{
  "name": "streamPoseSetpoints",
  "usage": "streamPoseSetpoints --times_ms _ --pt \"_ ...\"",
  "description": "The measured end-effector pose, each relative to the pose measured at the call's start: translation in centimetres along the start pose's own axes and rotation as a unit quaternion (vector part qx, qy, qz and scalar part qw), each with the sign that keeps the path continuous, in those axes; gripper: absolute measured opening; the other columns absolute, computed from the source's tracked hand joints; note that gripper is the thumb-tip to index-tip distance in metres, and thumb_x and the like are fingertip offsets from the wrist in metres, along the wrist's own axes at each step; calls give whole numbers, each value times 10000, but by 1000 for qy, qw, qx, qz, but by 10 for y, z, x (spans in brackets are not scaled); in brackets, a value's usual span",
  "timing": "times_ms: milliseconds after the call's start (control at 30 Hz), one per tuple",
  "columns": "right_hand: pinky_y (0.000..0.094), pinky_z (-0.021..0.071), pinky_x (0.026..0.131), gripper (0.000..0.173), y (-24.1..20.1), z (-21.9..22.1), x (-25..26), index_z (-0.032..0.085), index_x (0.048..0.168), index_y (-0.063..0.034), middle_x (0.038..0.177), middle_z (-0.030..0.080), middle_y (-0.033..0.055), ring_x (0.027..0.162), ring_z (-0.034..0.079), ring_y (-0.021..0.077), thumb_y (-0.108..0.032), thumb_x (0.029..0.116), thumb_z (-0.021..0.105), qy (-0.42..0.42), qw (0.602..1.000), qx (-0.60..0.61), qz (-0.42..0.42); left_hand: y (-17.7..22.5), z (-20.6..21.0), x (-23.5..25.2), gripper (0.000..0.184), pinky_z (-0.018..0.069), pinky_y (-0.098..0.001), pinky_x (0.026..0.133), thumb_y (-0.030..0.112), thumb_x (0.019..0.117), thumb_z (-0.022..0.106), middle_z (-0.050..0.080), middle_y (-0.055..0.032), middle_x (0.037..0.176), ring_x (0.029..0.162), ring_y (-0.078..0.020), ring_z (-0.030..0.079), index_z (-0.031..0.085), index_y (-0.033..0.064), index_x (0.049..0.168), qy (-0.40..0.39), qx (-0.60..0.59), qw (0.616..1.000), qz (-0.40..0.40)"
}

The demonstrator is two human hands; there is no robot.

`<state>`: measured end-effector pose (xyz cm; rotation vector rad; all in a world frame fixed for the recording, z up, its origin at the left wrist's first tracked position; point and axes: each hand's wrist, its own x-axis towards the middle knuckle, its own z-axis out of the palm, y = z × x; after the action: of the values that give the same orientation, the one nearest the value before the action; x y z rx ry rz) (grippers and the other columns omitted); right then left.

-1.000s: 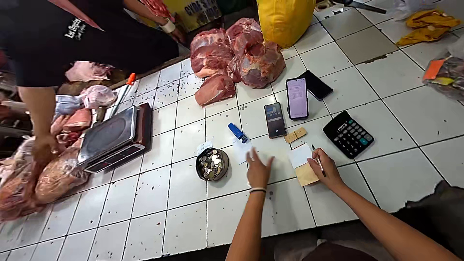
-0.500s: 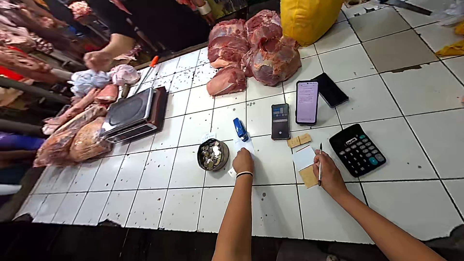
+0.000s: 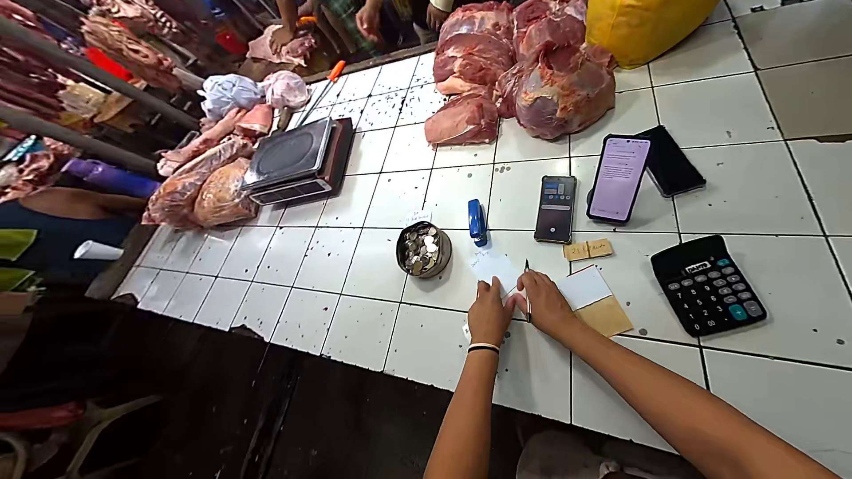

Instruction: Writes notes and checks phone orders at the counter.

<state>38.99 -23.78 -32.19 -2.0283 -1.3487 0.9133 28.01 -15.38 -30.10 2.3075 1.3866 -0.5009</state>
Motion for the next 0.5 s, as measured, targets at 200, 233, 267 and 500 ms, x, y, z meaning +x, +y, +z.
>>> streamPoseSetpoints --times_ms 200,233,267,500 --pt "478 445 1083 367 -28 -2 28 553 1332 40 1328 589 267 1268 569 398 -201 1057 526 5 991 46 125 -1 -5 1 578 555 -485 946 315 1045 557 467 -201 1517 1134 -346 669 418 106 1566 -21 -9 1000 -2" --pt "477 455 1072 371 -28 -6 33 543 1345 35 1328 592 265 1265 579 386 -198 1056 529 -1 988 57 147 -3 -6 2 591 551 -489 951 363 1052 554 473 -210 1508 1136 -352 668 422 91 1560 -25 -6 1000 8" --pt "475 472 1054 367 -27 -11 37 535 1351 25 1313 602 255 1249 597 367 -191 1054 531 -8 983 67 168 -5 -7 3 601 549 -495 949 399 1055 546 485 -220 1494 1130 -358 669 434 78 1550 -25 -3 1000 17" --pt "515 504 970 291 -39 -5 34 587 1274 19 1126 691 215 1095 668 345 -144 1046 507 28 988 120 97 -10 -18 9 497 551 -531 909 296 1077 481 546 -231 1424 1098 -385 678 492 27 1494 -60 89 991 85"
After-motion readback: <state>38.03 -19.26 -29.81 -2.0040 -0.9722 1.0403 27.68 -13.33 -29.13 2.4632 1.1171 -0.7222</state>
